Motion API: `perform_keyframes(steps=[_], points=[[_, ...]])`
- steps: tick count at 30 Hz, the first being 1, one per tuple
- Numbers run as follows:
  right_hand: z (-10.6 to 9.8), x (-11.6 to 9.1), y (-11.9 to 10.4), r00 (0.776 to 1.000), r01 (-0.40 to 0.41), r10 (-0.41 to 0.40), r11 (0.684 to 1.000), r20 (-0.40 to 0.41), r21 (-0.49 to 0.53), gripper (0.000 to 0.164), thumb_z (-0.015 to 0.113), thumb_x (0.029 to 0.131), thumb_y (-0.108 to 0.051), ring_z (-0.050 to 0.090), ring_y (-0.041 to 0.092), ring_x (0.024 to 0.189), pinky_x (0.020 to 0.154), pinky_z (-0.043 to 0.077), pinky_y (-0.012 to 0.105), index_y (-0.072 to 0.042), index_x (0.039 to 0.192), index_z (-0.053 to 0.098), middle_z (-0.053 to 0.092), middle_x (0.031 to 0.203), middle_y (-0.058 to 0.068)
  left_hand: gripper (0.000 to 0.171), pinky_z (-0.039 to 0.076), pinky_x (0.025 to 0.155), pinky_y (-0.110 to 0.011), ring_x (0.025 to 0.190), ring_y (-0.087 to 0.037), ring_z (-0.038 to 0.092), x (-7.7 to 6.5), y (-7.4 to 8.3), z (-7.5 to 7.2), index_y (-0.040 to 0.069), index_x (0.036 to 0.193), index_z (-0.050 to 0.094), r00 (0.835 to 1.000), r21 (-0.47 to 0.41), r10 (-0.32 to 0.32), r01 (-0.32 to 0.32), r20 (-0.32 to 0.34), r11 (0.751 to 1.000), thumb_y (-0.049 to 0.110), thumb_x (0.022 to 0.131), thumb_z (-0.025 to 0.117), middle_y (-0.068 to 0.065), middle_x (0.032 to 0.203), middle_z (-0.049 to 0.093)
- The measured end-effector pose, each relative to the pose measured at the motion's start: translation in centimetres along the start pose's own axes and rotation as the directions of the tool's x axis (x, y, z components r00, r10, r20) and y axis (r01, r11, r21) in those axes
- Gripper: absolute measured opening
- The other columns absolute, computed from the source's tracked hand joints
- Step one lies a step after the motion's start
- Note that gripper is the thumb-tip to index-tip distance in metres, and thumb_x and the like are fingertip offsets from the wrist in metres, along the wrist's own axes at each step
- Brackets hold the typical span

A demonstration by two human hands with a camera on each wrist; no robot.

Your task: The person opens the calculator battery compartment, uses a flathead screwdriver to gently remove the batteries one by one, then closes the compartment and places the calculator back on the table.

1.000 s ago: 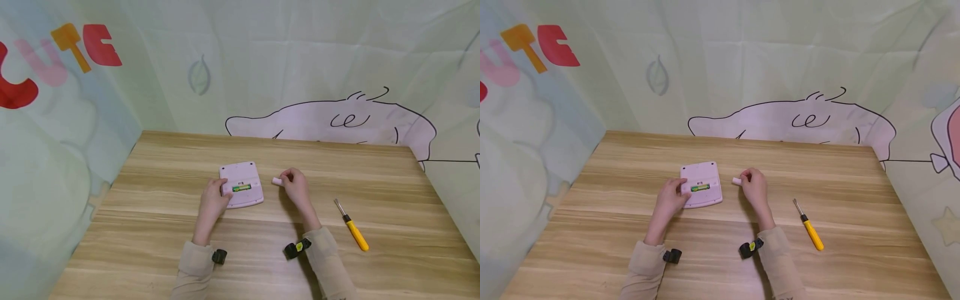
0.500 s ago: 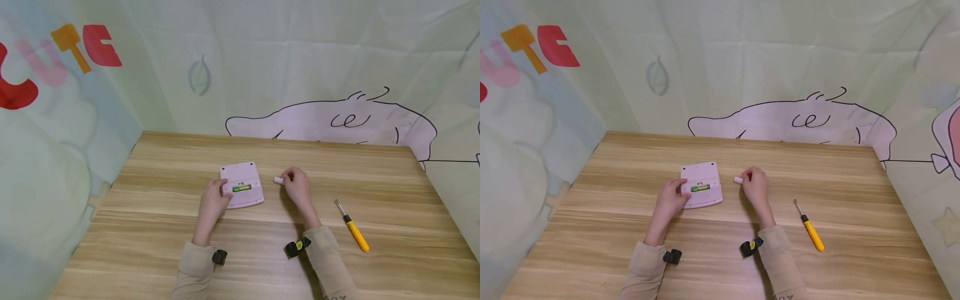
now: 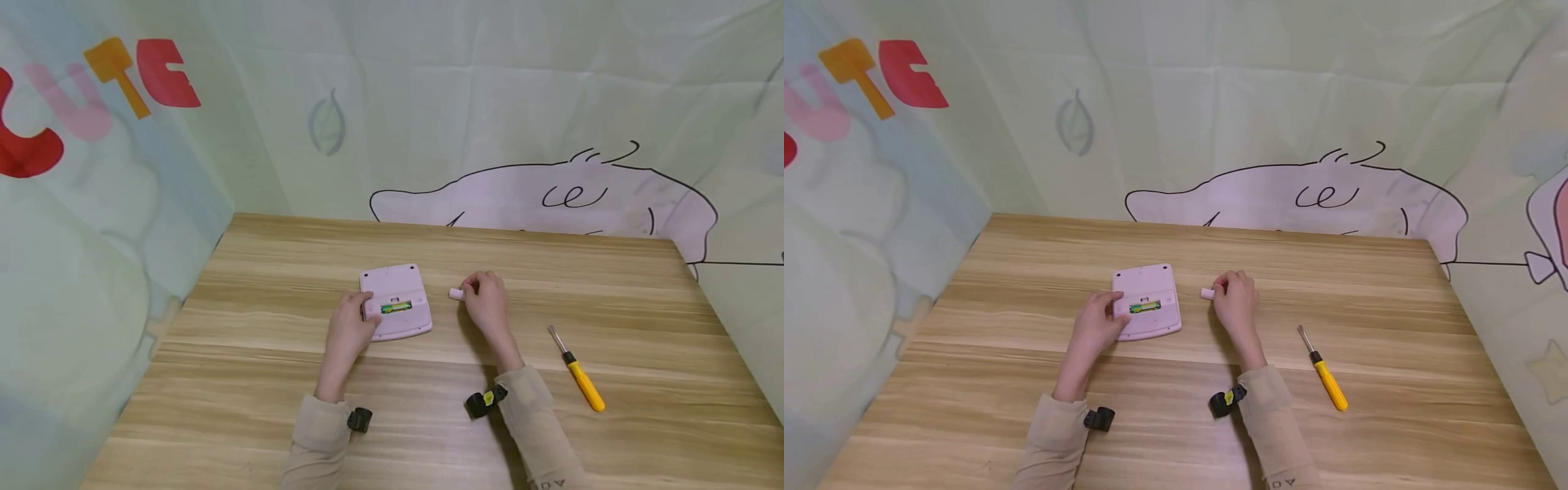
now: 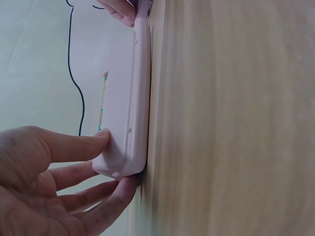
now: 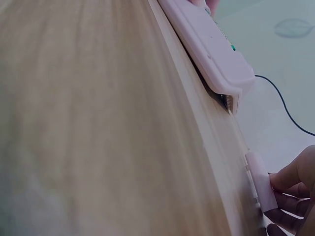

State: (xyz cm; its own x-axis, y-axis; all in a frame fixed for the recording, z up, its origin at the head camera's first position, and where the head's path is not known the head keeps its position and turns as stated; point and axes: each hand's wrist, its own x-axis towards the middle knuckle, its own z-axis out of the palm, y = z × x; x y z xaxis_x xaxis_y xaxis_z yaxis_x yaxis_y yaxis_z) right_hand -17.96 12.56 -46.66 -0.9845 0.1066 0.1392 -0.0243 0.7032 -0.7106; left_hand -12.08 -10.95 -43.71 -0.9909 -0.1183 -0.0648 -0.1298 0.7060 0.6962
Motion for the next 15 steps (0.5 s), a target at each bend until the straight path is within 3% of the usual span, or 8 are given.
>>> perform_keyframes(steps=[15], points=[[0.02,0.44,0.0,1.0,0.007,-0.006,0.997,0.017,-0.07,0.01,0.062,0.087,-0.008,0.053,0.036,0.09,0.08,0.04,0.044,0.0,0.09,0.067,0.059,0.092,0.017,0.049,0.043,0.103,-0.048,0.119,-0.035,0.055,-0.03,0.03,-0.04,0.001,0.129,0.058,1.0,0.003,-0.014,0.014,0.007,1.0,0.011,0.083,0.071,-0.02,0.128,0.056]])
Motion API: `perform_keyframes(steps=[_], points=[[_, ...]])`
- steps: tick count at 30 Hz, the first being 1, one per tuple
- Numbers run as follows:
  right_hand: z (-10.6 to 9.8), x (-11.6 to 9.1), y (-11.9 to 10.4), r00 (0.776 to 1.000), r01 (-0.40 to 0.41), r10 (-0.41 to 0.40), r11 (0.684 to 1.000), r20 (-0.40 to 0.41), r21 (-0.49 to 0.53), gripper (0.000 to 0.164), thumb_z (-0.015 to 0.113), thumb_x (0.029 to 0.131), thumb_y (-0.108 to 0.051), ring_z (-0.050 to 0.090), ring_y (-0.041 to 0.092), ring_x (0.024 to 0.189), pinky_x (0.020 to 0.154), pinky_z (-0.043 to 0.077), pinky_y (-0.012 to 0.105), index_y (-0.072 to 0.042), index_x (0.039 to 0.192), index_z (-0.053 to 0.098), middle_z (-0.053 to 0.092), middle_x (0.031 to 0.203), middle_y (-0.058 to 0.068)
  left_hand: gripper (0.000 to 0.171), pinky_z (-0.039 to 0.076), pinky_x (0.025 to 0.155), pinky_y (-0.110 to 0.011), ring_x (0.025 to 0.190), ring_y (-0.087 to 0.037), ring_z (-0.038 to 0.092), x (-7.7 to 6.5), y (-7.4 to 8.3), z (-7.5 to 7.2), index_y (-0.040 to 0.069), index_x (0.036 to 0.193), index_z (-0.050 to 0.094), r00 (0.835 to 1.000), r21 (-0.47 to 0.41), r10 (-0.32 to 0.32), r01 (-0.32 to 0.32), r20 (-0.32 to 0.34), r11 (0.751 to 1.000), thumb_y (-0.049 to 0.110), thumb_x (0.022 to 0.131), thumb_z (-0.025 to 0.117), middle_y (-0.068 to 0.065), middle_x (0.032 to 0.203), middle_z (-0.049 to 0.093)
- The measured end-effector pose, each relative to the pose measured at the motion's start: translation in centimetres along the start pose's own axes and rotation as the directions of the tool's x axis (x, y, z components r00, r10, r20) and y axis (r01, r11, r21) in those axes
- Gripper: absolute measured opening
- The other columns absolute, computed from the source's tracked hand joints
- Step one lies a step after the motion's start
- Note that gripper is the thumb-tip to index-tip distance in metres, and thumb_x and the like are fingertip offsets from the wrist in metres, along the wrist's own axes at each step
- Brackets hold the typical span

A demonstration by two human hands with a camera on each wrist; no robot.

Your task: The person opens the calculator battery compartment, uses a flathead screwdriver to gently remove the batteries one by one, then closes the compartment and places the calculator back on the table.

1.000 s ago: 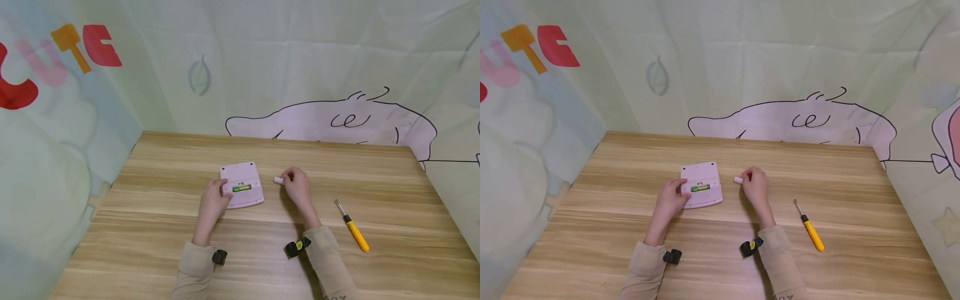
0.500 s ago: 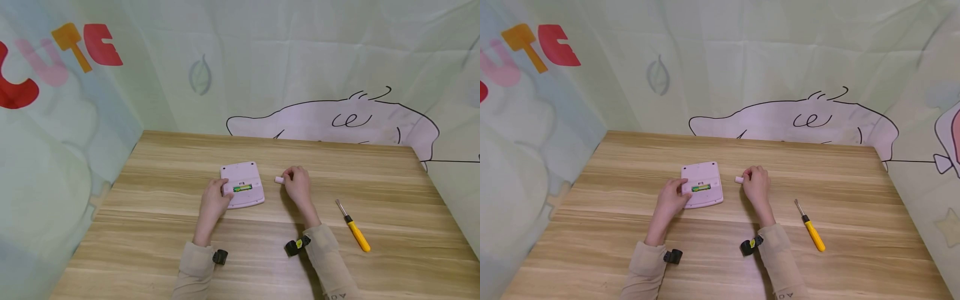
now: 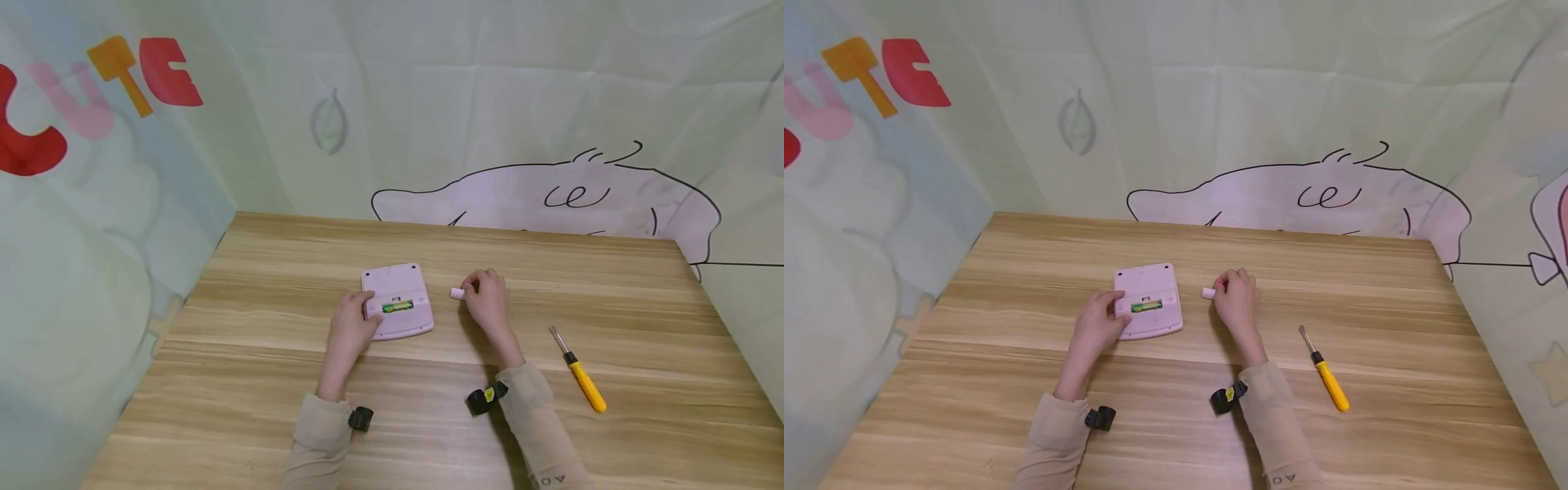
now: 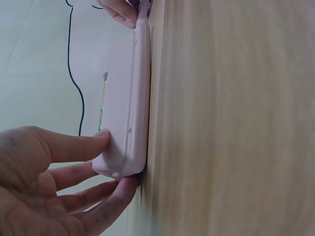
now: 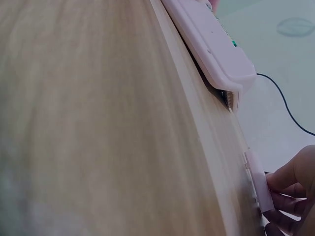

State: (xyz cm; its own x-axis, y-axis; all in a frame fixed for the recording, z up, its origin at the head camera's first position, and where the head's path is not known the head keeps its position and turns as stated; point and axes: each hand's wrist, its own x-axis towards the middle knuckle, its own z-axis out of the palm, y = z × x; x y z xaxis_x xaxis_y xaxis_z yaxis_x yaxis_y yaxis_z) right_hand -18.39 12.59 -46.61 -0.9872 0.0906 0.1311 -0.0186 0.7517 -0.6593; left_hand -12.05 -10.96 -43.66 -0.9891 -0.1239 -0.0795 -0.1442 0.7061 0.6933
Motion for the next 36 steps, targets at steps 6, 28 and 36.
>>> perform_keyframes(steps=[6,28,36], points=[[-0.04,0.05,-0.06,1.0,0.005,-0.005,1.0,0.003,-0.01,0.01,0.062,0.087,-0.008,0.053,0.037,0.091,0.08,0.039,0.045,0.0,0.09,0.067,0.06,0.093,0.018,0.048,0.043,0.103,-0.048,0.12,-0.035,0.054,-0.01,0.13,-0.02,0.001,0.129,0.058,1.0,-0.003,-0.005,0.005,0.001,1.0,0.011,0.084,0.071,-0.019,0.128,0.056],[-0.19,-0.07,0.03,1.0,0.008,-0.009,0.999,0.007,0.049,0.012,0.06,0.088,-0.008,0.052,0.037,0.093,0.083,0.038,0.044,0.001,0.091,0.067,0.059,0.094,0.019,0.049,0.043,0.102,-0.048,0.118,-0.035,0.055,0.15,0.03,0.04,0.002,0.13,0.057,1.0,0.004,-0.015,0.015,0.008,1.0,0.012,0.084,0.071,-0.019,0.128,0.056],[-0.54,-0.11,-0.09,1.0,0.014,-0.014,0.998,0.013,0.067,0.013,0.06,0.088,-0.008,0.053,0.036,0.092,0.081,0.039,0.043,0.001,0.092,0.067,0.06,0.093,0.02,0.05,0.043,0.103,-0.048,0.12,-0.035,0.054,0.11,0.15,-0.07,0.001,0.13,0.057,1.0,0.007,-0.016,0.016,0.012,1.0,0.012,0.083,0.071,-0.02,0.129,0.055]])
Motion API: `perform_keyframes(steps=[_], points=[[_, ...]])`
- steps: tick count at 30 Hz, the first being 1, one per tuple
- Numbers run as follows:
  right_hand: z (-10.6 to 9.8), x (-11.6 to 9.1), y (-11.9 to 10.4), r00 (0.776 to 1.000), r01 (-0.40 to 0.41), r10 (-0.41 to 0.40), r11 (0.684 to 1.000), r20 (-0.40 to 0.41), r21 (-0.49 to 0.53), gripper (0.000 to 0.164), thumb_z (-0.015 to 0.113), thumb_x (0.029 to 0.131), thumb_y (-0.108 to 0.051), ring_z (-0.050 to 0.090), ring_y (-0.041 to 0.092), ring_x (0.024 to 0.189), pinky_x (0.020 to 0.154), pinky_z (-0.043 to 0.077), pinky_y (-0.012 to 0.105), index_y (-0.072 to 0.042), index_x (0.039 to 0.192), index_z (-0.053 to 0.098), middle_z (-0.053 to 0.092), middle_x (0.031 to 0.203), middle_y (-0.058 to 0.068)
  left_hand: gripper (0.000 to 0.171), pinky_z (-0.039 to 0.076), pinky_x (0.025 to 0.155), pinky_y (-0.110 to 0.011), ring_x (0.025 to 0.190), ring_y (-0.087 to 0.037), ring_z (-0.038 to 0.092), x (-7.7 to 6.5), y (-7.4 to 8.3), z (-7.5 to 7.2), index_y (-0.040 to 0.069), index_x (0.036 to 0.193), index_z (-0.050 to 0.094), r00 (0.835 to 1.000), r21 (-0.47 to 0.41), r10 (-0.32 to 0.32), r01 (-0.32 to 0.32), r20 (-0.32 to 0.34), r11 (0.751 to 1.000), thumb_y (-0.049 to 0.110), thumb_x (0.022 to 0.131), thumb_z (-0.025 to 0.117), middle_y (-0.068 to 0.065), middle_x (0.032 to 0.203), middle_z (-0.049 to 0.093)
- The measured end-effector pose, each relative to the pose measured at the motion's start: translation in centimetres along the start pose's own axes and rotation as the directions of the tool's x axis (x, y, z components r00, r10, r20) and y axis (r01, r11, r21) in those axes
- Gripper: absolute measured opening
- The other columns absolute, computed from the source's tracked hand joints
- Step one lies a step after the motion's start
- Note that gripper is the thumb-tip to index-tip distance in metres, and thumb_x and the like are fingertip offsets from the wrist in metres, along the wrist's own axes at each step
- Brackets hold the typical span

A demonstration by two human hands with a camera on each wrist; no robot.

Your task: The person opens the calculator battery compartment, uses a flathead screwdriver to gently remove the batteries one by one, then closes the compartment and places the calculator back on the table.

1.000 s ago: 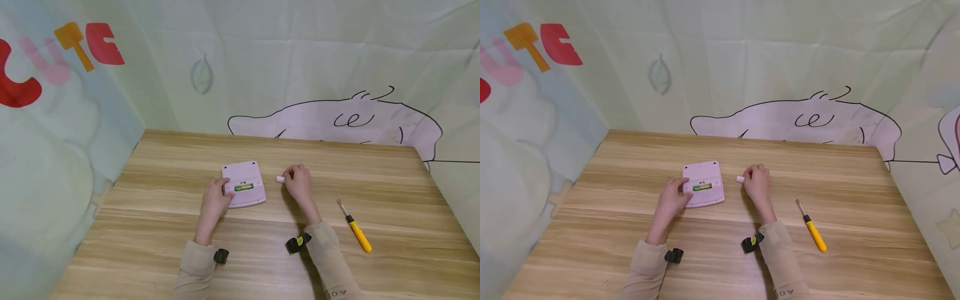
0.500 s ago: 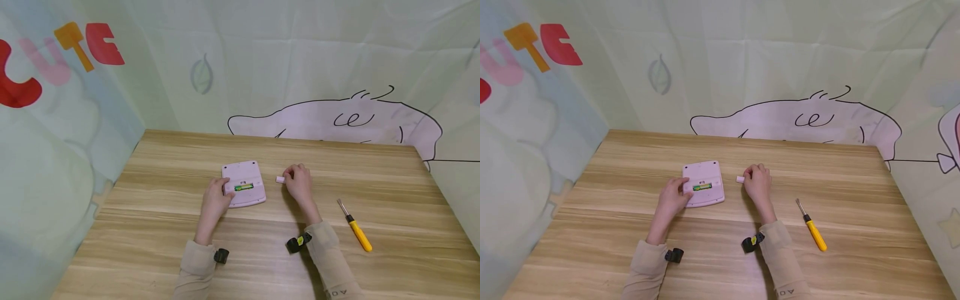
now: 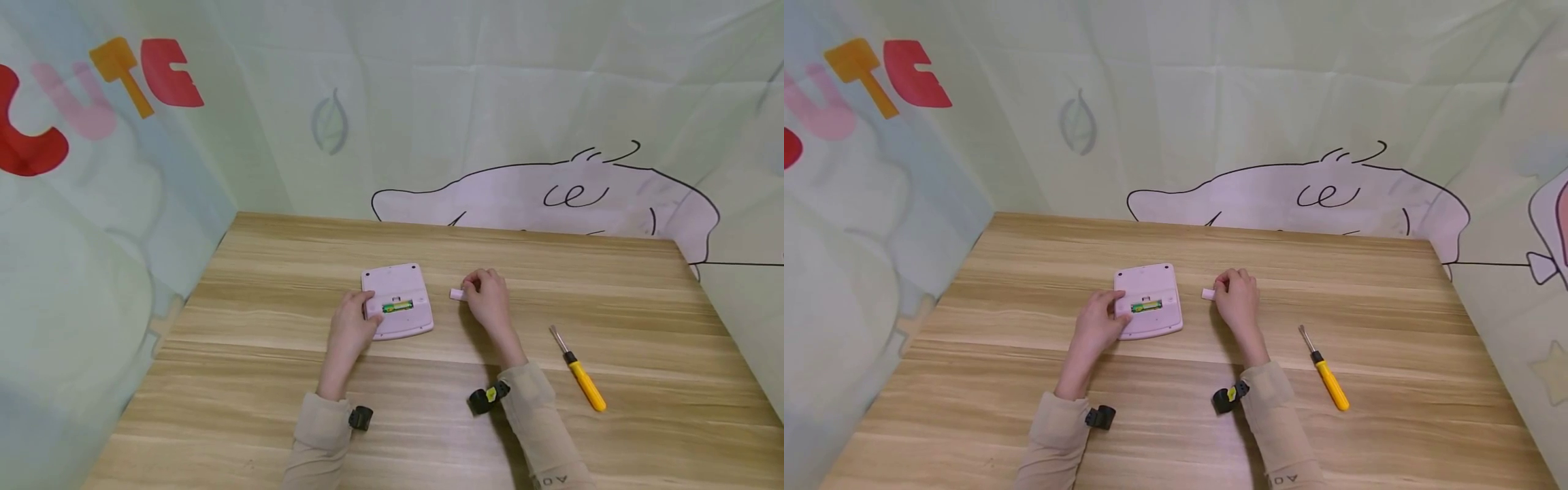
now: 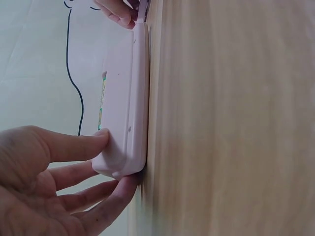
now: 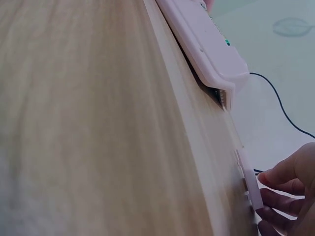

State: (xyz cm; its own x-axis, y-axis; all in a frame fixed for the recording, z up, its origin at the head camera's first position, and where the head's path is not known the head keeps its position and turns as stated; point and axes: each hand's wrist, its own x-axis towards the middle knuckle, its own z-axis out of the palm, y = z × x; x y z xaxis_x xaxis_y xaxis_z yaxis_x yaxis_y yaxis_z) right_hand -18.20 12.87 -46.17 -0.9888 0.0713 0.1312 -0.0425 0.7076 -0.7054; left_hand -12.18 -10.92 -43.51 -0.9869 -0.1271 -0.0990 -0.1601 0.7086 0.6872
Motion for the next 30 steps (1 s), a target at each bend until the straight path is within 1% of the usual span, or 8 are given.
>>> perform_keyframes(steps=[7,14,22,30], points=[[-0.3,-0.1,-0.2,1.0,0.004,-0.004,1.0,0.012,-0.001,0.013,0.06,0.089,-0.009,0.055,0.036,0.094,0.082,0.04,0.043,0.001,0.094,0.067,0.061,0.094,0.02,0.049,0.043,0.103,-0.049,0.119,-0.036,0.054,0.0,-0.1,0.0,0.0,0.128,0.058,1.0,0.004,0.024,-0.024,-0.006,1.0,0.012,0.083,0.071,-0.021,0.128,0.056],[-0.5,-0.1,-0.3,0.999,-0.009,0.01,1.0,0.034,-0.018,0.016,0.06,0.089,-0.012,0.051,0.032,0.092,0.08,0.039,0.041,0.0,0.097,0.067,0.061,0.096,0.018,0.049,0.043,0.103,-0.048,0.119,-0.036,0.055,-0.1,0.0,-0.1,0.0,0.129,0.057,1.0,0.001,0.012,-0.012,0.005,1.0,0.013,0.084,0.071,-0.021,0.129,0.055],[-1.2,-0.4,-0.6,1.0,0.015,-0.015,1.0,0.027,-0.016,0.016,0.063,0.088,-0.013,0.052,0.036,0.1,0.09,0.039,0.049,-0.001,0.098,0.067,0.062,0.105,0.021,0.049,0.044,0.102,-0.049,0.118,-0.036,0.055,0.0,-0.1,0.0,0.0,0.129,0.058,1.0,0.005,0.021,-0.021,0.005,1.0,0.013,0.083,0.071,-0.021,0.128,0.056],[-1.9,-1.0,-0.9,0.999,0.043,-0.043,0.999,0.021,-0.022,0.016,0.064,0.088,-0.013,0.052,0.038,0.102,0.09,0.039,0.05,0.0,0.097,0.067,0.062,0.107,0.022,0.046,0.044,0.1,-0.048,0.115,-0.035,0.056,0.1,-0.3,0.0,0.002,0.126,0.059,1.0,-0.005,0.019,-0.019,-0.004,1.0,0.012,0.083,0.072,-0.019,0.126,0.057]])
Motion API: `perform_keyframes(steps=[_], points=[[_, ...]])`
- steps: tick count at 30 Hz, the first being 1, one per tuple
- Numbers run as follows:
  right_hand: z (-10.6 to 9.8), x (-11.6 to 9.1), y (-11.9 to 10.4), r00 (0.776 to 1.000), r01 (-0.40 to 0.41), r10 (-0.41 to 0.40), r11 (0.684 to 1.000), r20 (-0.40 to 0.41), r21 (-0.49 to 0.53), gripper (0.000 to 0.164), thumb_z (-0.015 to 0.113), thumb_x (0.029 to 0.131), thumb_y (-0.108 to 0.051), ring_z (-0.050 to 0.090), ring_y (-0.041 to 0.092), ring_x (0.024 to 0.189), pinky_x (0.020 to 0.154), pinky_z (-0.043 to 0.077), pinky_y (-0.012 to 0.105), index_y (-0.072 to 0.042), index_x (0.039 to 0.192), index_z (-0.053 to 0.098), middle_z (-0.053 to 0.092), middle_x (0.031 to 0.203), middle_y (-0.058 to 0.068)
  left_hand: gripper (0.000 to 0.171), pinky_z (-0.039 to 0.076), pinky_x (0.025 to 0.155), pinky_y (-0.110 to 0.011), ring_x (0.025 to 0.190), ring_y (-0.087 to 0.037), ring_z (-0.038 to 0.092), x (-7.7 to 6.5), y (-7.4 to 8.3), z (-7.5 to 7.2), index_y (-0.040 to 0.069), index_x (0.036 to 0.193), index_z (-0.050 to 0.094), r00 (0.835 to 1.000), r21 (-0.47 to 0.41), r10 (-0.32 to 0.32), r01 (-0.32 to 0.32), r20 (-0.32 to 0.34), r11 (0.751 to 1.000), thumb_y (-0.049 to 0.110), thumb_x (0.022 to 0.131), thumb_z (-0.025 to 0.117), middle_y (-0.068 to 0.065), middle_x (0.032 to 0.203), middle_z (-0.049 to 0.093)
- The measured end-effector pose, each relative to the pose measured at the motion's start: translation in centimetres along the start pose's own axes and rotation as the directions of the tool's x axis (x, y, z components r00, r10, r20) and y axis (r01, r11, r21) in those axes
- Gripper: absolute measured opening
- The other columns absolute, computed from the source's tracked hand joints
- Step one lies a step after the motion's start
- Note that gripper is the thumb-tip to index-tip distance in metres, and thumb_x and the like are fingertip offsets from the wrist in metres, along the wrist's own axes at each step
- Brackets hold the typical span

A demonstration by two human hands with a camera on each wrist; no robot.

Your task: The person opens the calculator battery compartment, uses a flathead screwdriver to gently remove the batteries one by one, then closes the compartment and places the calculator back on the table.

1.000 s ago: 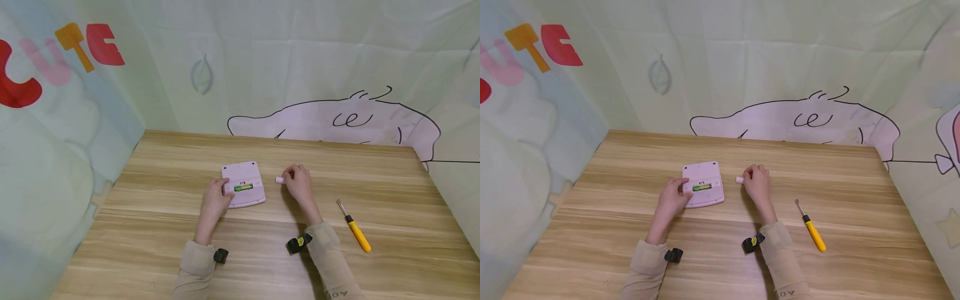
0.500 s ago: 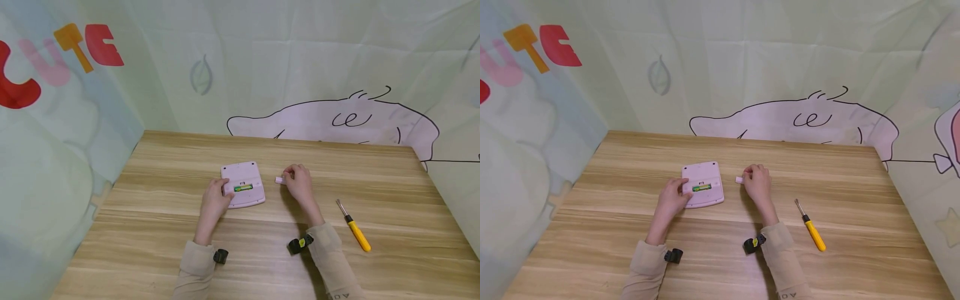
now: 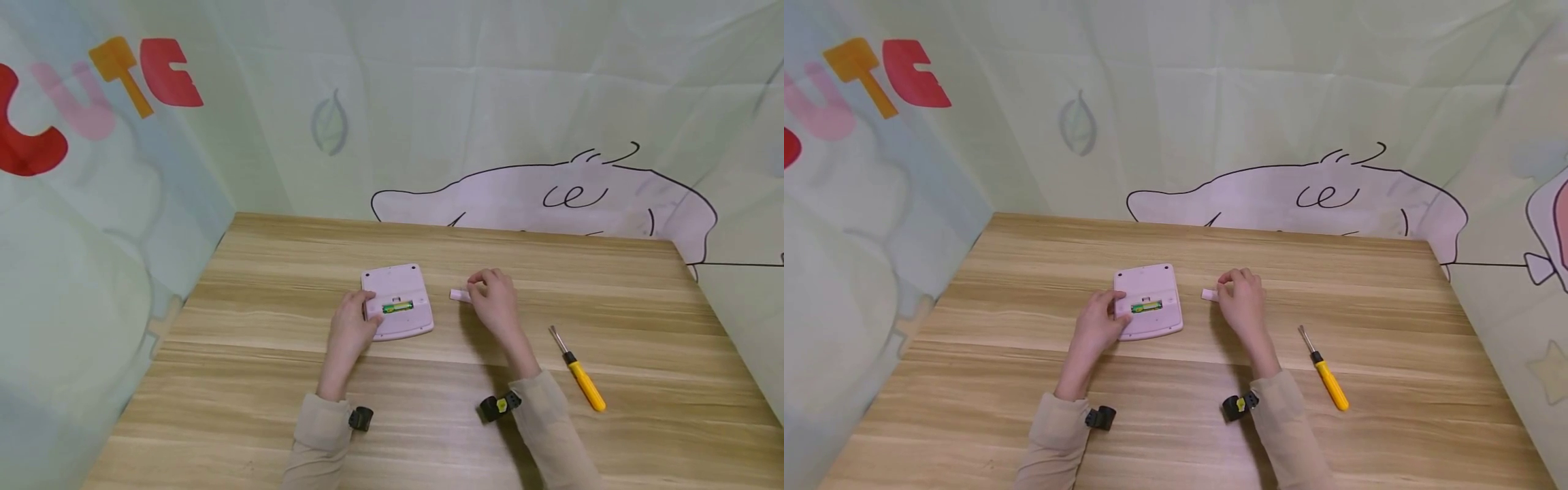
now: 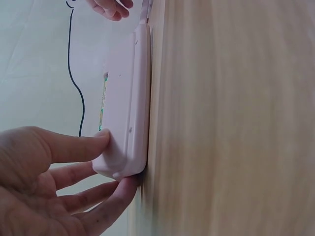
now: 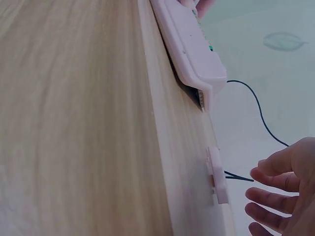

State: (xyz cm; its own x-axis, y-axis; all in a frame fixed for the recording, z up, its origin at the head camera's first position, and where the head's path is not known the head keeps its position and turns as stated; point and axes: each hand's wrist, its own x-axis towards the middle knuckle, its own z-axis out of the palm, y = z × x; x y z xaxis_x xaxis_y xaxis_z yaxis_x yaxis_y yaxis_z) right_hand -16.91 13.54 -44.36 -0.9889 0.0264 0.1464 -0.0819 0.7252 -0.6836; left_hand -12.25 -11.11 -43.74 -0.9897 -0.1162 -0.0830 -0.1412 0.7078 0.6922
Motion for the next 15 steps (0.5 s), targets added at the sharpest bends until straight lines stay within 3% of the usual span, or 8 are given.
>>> perform_keyframes(steps=[15], points=[[-1.6,-1.2,0.0,0.999,0.029,-0.029,1.0,0.016,-0.007,0.019,0.064,0.088,-0.016,0.052,0.038,0.106,0.093,0.039,0.051,-0.001,0.099,0.067,0.062,0.11,0.02,0.041,0.045,0.099,-0.048,0.113,-0.033,0.057,-0.1,0.0,0.1,0.003,0.121,0.06,1.0,-0.003,-0.003,0.003,-0.004,1.0,0.011,0.083,0.072,-0.018,0.125,0.057]])
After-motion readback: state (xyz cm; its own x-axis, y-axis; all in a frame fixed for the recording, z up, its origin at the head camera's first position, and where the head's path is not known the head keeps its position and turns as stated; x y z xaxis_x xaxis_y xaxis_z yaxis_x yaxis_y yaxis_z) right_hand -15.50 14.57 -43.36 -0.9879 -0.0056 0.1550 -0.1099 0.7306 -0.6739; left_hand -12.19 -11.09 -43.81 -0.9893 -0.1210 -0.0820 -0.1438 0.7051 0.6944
